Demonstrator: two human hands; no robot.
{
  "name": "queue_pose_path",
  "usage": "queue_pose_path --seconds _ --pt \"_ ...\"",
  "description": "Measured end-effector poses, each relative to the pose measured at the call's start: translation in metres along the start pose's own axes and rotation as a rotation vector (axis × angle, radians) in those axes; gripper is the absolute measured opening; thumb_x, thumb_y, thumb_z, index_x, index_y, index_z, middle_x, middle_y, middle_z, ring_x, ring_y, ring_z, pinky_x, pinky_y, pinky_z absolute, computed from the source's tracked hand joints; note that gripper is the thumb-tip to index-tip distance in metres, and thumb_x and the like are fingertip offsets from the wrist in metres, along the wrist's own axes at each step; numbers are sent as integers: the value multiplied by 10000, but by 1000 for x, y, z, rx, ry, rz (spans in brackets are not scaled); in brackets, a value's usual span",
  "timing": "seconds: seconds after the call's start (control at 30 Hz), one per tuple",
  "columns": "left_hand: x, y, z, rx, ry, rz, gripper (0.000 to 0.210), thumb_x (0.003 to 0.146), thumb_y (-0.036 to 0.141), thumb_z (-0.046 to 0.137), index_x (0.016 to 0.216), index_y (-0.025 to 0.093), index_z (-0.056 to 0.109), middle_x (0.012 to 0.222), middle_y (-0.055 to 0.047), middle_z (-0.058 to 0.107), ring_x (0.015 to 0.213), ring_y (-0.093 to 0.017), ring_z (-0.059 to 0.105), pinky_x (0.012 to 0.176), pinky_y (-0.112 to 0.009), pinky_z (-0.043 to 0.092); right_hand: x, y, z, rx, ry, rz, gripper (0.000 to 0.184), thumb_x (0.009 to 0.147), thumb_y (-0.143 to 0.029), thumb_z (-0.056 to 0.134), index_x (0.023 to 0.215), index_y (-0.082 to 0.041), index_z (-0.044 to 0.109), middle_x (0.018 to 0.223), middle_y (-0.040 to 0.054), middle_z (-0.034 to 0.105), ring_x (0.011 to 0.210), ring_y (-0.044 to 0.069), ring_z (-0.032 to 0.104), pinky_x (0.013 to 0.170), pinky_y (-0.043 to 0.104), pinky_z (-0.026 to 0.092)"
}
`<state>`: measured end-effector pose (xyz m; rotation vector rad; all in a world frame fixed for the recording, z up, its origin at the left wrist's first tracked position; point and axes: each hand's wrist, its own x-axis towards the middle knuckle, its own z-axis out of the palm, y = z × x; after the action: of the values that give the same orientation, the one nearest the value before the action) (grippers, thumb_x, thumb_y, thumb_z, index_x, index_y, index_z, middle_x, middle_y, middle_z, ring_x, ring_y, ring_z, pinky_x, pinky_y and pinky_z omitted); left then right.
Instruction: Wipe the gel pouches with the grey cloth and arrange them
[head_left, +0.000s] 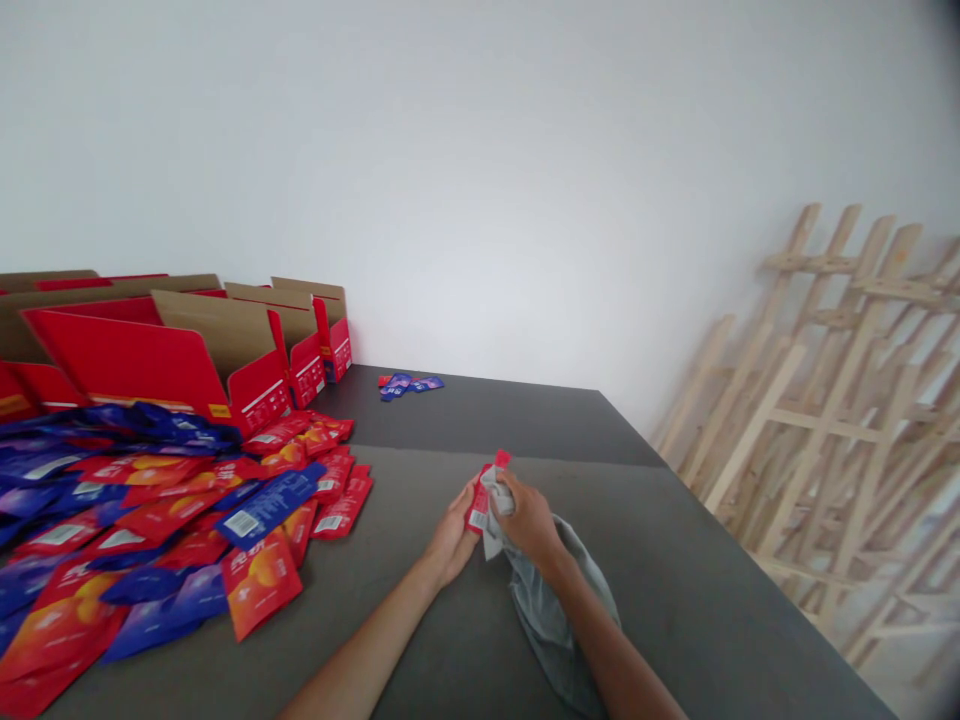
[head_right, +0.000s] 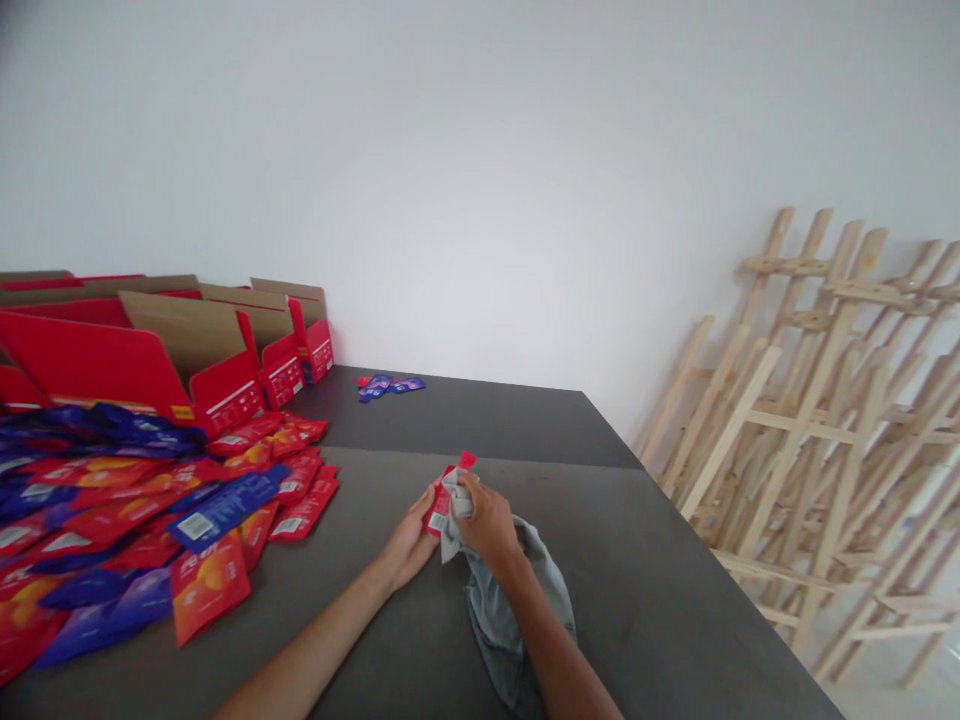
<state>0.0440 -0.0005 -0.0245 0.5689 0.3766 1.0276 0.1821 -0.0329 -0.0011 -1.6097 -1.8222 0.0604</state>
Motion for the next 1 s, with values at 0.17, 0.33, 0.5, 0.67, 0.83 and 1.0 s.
queue_pose_path --seconds 0.17,0.33,0.5,0.67,0.83,1.0 --pt "2 3 -3 -41 52 27 387 882 363 699 1214 167 669 1103 -107 739 1000 -240 709 928 -344 531 -14 -17 -5 -52 -364 -257 265 854 -209 605 1100 -274 680 943 14 763 872 212 711 774 262 469" --pt "-3 -2 2 34 -42 -16 297 874 317 706 1119 149 715 1087 -109 743 937 -211 709 924 -312 514 -12 -8 -8 -64 -59 -57 287 882 -212 571 1154 -239 660 951 57 763 849 226 714 752 274 478" --pt "-5 -5 5 51 -114 -89 338 900 304 678 1188 129 703 1144 -135 727 1013 -237 694 952 -330 492 -8 5 -14 -89 189 115 267 919 -258 541 1157 -206 651 975 87 756 826 244 713 742 299 486" --pt "-1 -1 2 -9 -39 -13 326 897 304 677 1184 149 699 1104 -110 734 967 -219 699 944 -325 501 -14 -5 -14 -10 -135 -112 262 865 -207 592 1111 -247 673 932 32 760 843 214 715 738 257 471" --pt "1 1 -1 -39 -11 5 301 892 298 681 1163 167 694 1100 -92 734 934 -205 697 913 -310 507 -19 -13 -11 -20 -297 -223 212 877 -227 600 1065 -262 692 922 15 766 839 206 716 748 255 467" --pt "-5 -3 5 1 -128 -77 285 896 281 684 1130 120 704 1113 -128 724 963 -216 689 905 -305 490 -13 2 -19 -51 99 33 250 940 -308 543 1132 -201 662 953 68 761 827 226 718 749 276 477"
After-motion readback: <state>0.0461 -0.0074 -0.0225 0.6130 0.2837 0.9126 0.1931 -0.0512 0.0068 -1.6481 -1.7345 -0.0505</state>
